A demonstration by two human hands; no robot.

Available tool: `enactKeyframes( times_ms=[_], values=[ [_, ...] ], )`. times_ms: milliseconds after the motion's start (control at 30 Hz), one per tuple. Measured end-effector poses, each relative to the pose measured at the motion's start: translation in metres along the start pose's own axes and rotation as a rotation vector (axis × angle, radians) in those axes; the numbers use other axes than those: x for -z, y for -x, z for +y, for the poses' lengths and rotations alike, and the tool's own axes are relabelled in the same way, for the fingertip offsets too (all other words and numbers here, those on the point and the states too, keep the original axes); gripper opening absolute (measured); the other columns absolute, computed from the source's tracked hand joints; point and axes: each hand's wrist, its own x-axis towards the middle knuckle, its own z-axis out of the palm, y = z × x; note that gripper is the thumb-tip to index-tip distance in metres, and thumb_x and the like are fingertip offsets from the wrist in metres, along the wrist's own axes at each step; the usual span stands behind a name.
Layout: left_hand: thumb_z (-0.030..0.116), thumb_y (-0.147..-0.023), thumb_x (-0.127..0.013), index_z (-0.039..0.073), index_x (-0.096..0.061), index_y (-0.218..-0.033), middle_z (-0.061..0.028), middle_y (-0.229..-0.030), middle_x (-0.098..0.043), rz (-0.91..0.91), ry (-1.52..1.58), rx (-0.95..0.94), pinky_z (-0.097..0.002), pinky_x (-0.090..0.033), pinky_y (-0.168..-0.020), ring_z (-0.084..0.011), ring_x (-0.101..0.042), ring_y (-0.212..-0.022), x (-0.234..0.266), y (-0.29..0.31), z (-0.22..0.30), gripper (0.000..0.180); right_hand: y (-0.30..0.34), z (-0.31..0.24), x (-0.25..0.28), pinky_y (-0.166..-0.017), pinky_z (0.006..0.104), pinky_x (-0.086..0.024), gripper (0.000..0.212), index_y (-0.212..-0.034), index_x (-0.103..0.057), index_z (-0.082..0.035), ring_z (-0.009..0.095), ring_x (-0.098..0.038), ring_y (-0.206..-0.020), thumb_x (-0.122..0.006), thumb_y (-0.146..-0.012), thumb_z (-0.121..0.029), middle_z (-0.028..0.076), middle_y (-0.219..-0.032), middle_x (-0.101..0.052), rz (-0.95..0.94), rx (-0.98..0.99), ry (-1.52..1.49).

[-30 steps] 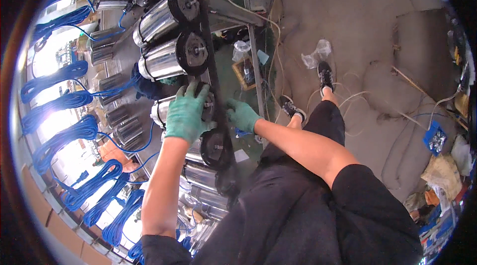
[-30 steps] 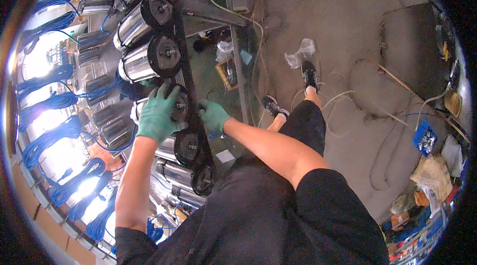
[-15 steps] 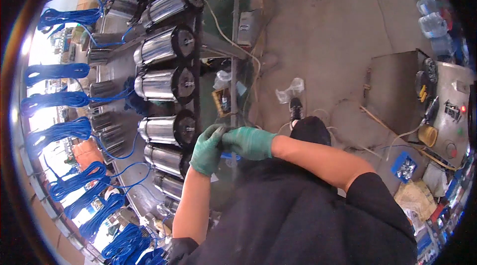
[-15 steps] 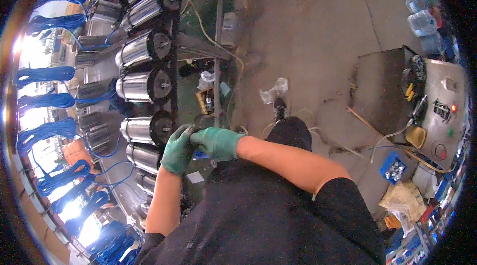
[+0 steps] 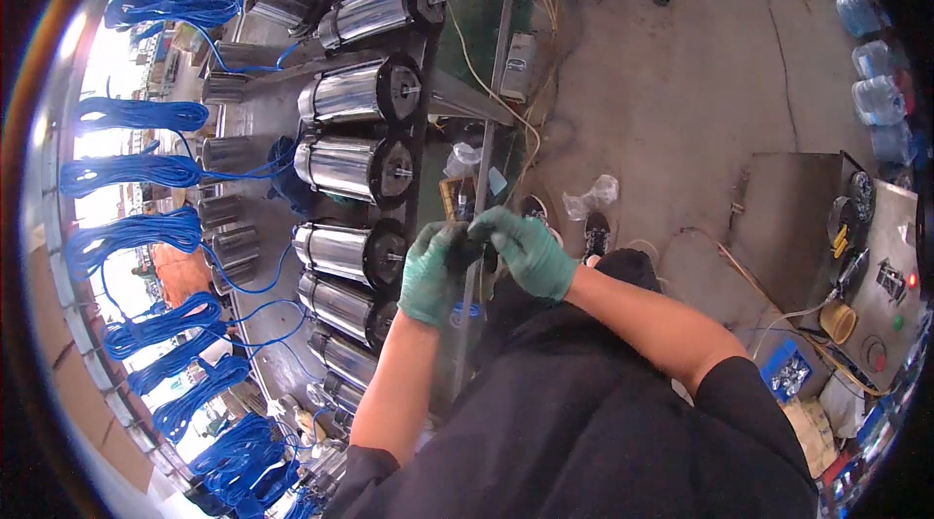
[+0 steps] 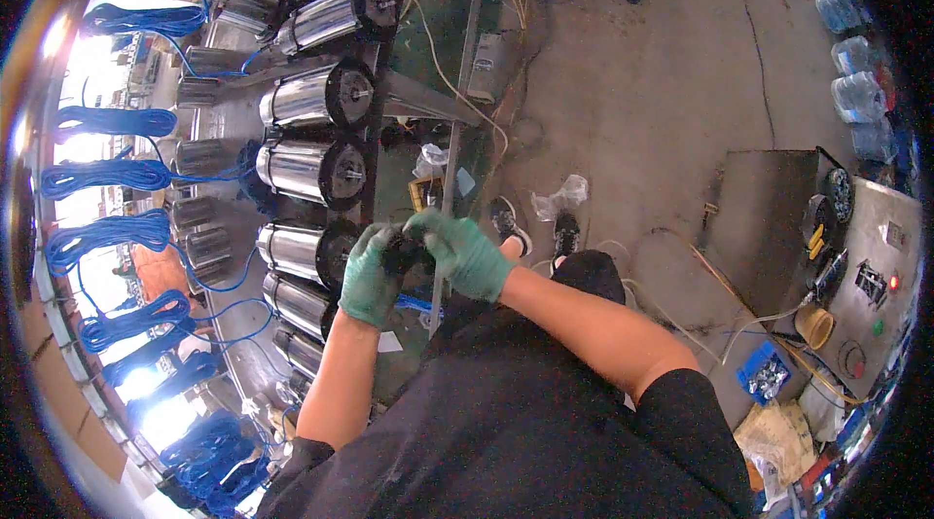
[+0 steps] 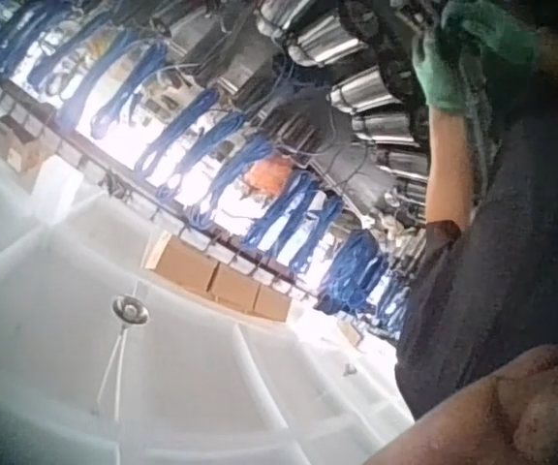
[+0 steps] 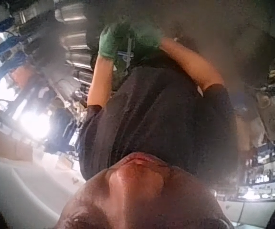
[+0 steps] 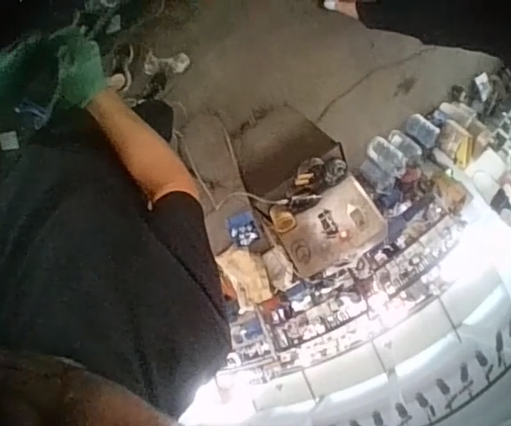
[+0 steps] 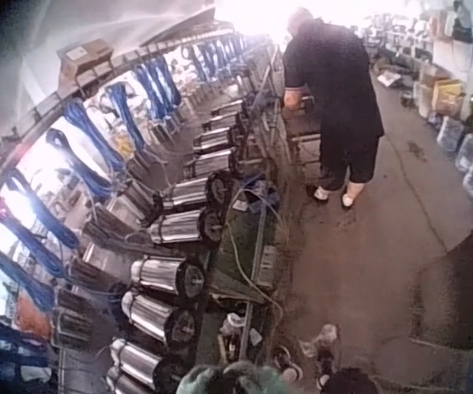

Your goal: The person assembles metal pump units by using an electric screwdriver to fasten small black components onto the housing and then manually attaching circular mounting plates to the assembly.

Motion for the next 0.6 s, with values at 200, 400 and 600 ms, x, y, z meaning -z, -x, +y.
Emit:
enactKeyframes(
  times_ms=[200, 400, 600],
  values=[
    [0.018, -0.099, -0.058, 0.010, -0.057, -0.109, -0.0130, -0.105, -0.068, 0.017, -0.015, -0.073, -0.0523, -0.061, -0.085, -0.0346, -0.073, -0.096, 0.009, -0.010, 0.060, 0.013, -0.046, 0.012, 0.016, -0.071, 0.0315, -0.056, 0.023, -0.117, -0.063, -0.008, 0.016, -0.069, -0.081, -0.044, -0.106, -0.012, 0.008, -0.105, -0.073, 0.520, 0.013, -0.325],
    [0.022, -0.100, -0.059, 0.008, -0.055, -0.111, -0.0119, -0.104, -0.069, -0.130, -0.165, -0.142, -0.0482, -0.064, -0.079, -0.0339, -0.075, -0.092, 0.053, -0.030, 0.094, 0.018, -0.078, -0.010, 0.032, -0.051, 0.0245, -0.045, 0.025, -0.121, -0.064, -0.010, 0.009, -0.059, -0.064, -0.047, -0.107, -0.022, 0.004, -0.101, -0.073, 0.502, -0.324, -0.413],
    [0.023, -0.100, -0.061, 0.007, -0.057, -0.111, -0.0096, -0.100, -0.068, -0.209, -0.160, -0.031, -0.0462, -0.064, -0.080, -0.0320, -0.074, -0.093, 0.073, -0.051, 0.099, 0.019, -0.095, 0.044, -0.045, -0.051, 0.0264, -0.045, 0.035, -0.124, -0.065, -0.012, 0.012, -0.066, -0.069, -0.054, -0.107, -0.040, 0.002, -0.096, -0.070, 0.249, -0.532, -0.492]
  ],
)
